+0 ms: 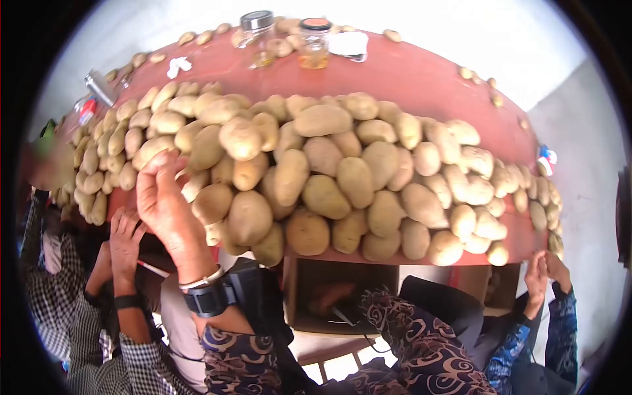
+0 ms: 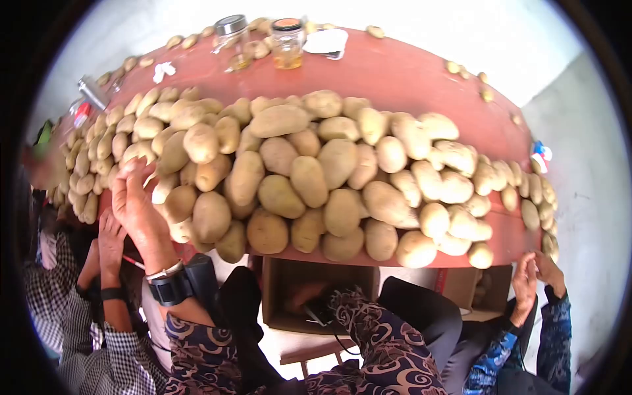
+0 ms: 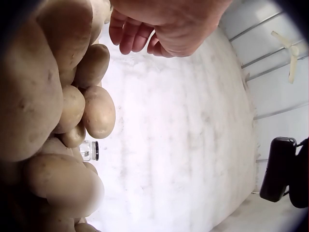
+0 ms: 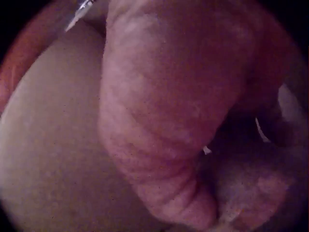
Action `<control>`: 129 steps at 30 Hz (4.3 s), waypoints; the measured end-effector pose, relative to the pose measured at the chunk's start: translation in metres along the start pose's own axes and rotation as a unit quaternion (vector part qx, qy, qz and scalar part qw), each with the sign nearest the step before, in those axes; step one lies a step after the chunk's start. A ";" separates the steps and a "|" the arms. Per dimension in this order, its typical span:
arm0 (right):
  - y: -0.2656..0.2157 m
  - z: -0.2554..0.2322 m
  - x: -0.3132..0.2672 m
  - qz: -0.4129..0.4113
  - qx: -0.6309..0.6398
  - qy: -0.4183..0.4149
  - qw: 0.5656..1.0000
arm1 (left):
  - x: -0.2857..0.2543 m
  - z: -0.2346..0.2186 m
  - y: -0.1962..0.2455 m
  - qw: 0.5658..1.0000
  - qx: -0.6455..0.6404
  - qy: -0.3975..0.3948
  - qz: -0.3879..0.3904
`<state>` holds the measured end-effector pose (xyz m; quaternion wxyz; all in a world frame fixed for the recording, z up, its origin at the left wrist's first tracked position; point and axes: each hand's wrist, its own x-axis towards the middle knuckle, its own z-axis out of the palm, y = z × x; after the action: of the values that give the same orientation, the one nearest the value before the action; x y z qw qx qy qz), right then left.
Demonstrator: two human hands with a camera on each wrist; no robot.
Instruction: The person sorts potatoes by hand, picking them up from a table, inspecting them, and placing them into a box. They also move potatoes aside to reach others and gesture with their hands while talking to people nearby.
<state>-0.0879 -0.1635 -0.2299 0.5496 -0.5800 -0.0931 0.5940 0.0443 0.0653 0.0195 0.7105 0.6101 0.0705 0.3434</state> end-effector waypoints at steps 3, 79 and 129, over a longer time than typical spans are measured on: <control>-0.018 0.013 -0.005 -0.032 -0.060 -0.050 0.996 | 0.000 0.000 0.000 1.000 -0.006 0.006 -0.004; -0.217 0.042 -0.263 -0.383 -0.277 0.797 0.375 | -0.007 -0.028 -0.003 0.992 0.109 0.004 0.063; -0.177 0.115 -0.294 -0.533 -0.433 0.649 0.328 | -0.180 -0.143 0.092 0.909 0.288 -0.247 -0.175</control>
<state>-0.1637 -0.2597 0.1102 0.3059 -0.7641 -0.2399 -0.5148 -0.2020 0.0807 0.0111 0.5469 0.8317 0.0943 0.0169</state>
